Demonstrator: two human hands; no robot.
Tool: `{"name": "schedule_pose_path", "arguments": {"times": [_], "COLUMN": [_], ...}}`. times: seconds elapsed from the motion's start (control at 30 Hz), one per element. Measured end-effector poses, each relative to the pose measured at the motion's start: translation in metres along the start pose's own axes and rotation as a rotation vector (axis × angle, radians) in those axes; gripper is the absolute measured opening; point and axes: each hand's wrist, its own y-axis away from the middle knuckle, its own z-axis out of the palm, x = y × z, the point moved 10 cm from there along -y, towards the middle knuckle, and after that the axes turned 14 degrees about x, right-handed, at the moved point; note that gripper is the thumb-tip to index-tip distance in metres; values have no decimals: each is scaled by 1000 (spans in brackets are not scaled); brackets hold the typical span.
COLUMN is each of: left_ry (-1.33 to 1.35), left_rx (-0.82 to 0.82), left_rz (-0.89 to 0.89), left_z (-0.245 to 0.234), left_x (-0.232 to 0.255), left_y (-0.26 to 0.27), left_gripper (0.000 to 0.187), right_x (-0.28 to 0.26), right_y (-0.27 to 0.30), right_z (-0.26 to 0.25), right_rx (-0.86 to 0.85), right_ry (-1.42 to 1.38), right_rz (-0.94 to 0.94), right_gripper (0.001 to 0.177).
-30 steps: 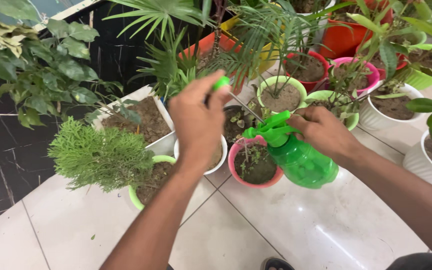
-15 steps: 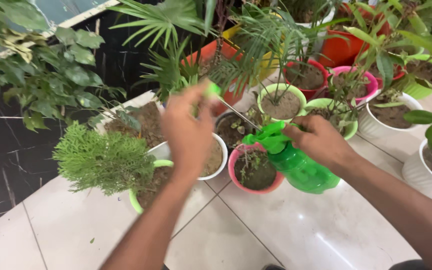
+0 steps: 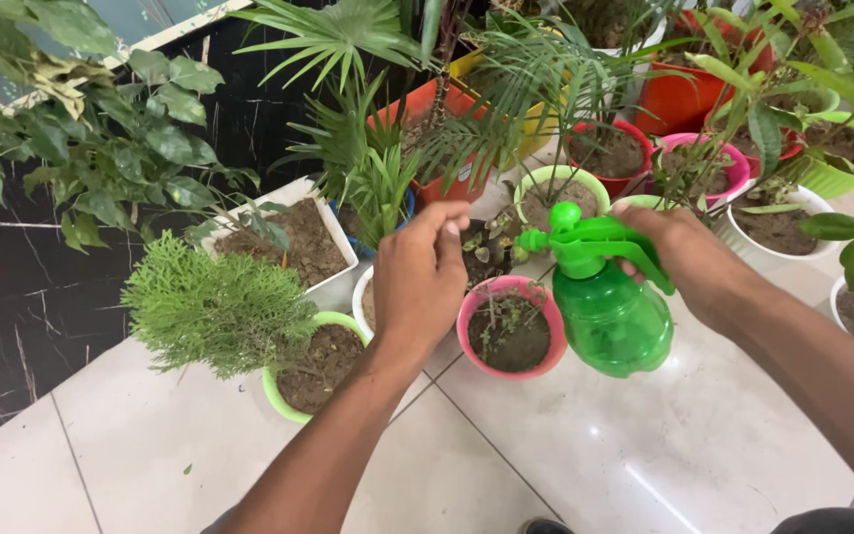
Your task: The person uses a green spray bottle to mist several potted plants arranged on a tiled floor. The person holds the bottle with both hands and sprays water onto the leaves and soil of multiple plants in sequence.
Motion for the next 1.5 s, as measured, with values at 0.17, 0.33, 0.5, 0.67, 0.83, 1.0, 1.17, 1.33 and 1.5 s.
{"name": "schedule_pose_path", "arguments": {"times": [0.17,0.33,0.5,0.67,0.83,1.0,1.17,1.33,1.5], "left_ry": [17,107,170,345,420,317,265,232,314], "left_rx": [-47,-139,-330,-394,-393,-299,-270,-302,-309], "left_rz": [-55,-368,-479,-668,-853,-747,-755,-697,-669], "left_z": [12,51,112,159,185,195,205,211,217], "left_x": [-17,-48,-41,-31,-38,-27,-21,-22,-28], "left_y": [13,35,69,88,90,76,77,80,82], "left_gripper": [22,24,26,40,45,41,43,41,42], "right_x": [13,24,30,36,44,49,56,61,67], "right_y": [-14,-14,-4,-8,-22,-25,-25,-30,-30], "right_z": [5,4,15,22,8,-2,-16,-27,-25], "right_rx": [117,204,203,173,271,370,454,466,467], "right_ry": [23,-72,-136,-182,-191,-243,-263,-149,21], "right_rz": [61,198,313,310,265,251,282,193,225], "right_gripper": [37,36,35,40,38,46,46,43,52]}}
